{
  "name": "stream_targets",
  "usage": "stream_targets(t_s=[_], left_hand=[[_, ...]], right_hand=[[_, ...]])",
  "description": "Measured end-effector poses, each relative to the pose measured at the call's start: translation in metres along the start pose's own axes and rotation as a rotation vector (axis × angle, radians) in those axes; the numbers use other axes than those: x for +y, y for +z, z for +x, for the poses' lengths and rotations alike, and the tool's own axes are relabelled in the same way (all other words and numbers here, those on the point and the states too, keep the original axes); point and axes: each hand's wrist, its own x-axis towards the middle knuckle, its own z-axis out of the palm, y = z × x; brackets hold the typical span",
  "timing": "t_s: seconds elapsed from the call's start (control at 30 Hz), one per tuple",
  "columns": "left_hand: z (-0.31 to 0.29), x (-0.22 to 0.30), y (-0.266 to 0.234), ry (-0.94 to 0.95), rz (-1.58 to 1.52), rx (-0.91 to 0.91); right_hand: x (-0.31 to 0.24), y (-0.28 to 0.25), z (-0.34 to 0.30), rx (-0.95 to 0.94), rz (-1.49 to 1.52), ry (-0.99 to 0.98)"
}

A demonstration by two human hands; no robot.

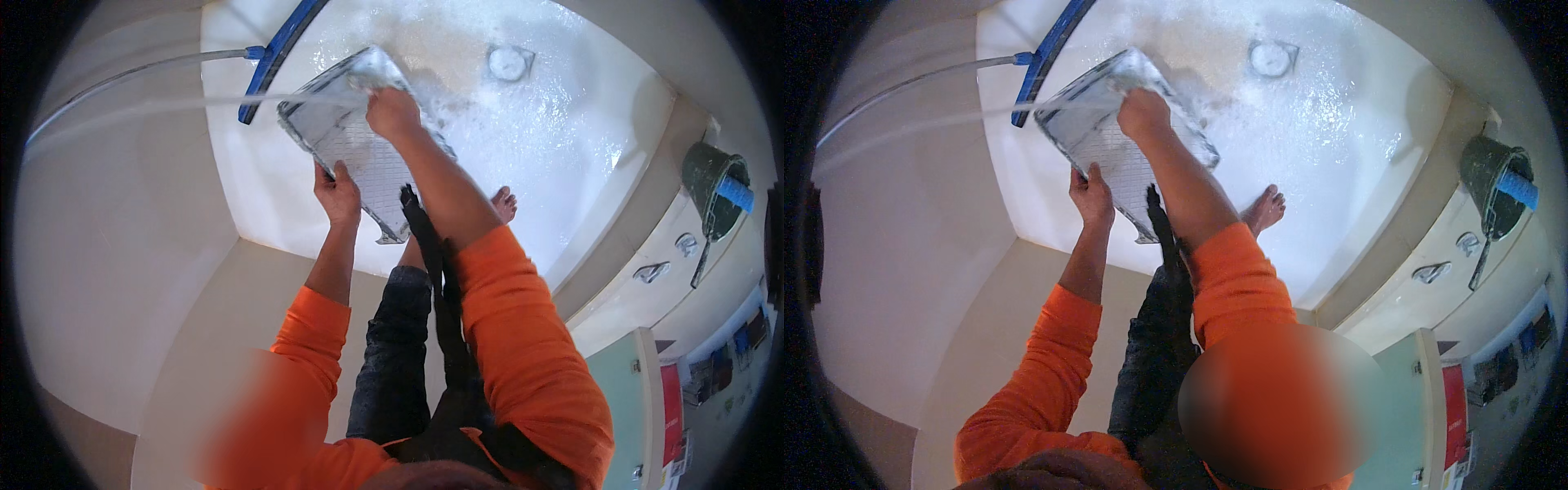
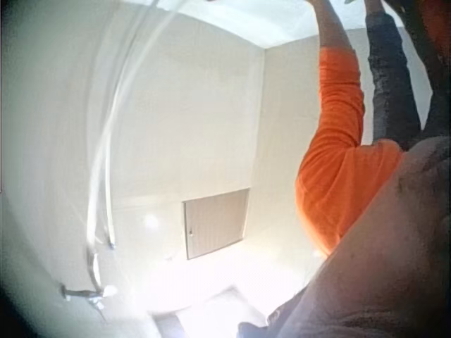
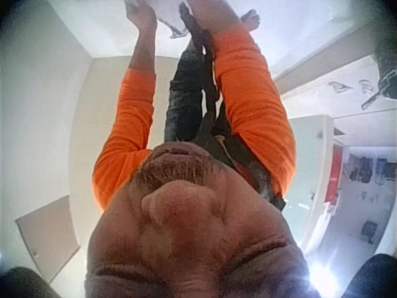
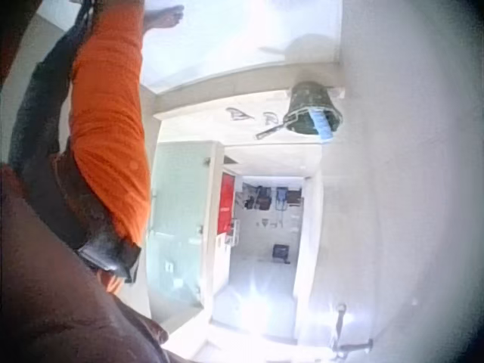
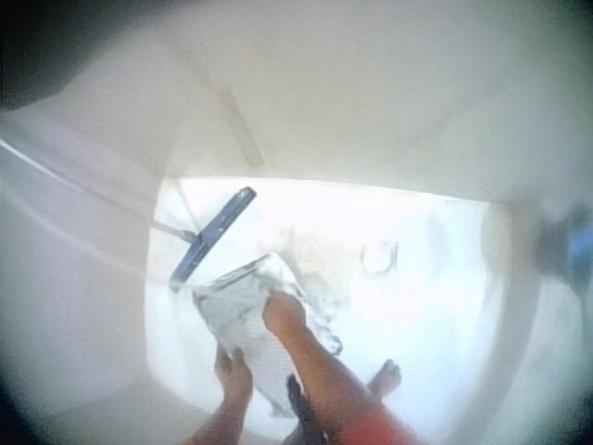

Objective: The person rinses a blue sponge under running water, scrubs a metal paint tray with a brush, and then uses a squeegee to clear water from the shower floor.

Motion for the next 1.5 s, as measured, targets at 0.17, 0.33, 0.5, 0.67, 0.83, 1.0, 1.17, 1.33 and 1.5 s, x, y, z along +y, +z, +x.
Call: stream_targets(t_s=[0.17, 0.33, 0.5, 0.67, 0.83, 1.0, 1.17, 1.33, 1.5], left_hand=[[-0.002, 0.017, 0.008, -0.105, -0.024, -0.061], [-0.014, 0.017, 0.008, -0.059, 0.062, -0.036], [-0.013, -0.002, -0.001, 0.010, 0.120, -0.036], [-0.006, 0.001, -0.004, -0.078, -0.019, -0.060], [-0.003, 0.013, 0.008, -0.050, 0.072, -0.057], [-0.007, 0.017, 0.017, 0.007, 0.061, -0.104], [-0.006, 0.005, 0.007, -0.071, 0.041, -0.118], [0.003, -0.012, 0.010, -0.074, 0.054, -0.167], [0.011, -0.011, -0.007, -0.166, 0.024, -0.076]], right_hand=[[0.051, -0.036, 0.022, -0.091, -0.226, 0.012], [0.034, -0.037, 0.014, -0.155, -0.077, 0.132], [0.045, -0.026, 0.027, -0.230, -0.161, 0.176], [0.036, -0.006, 0.015, -0.188, -0.093, 0.059], [0.030, 0.006, 0.011, -0.220, 0.422, 0.097], [0.080, 0.004, 0.045, -0.130, -0.184, 0.068], [0.065, 0.005, 0.040, -0.155, 0.170, 0.231], [0.032, 0.023, 0.003, -0.098, 0.125, -0.001], [-0.015, 0.005, -0.042, -0.328, 0.400, -0.121]])
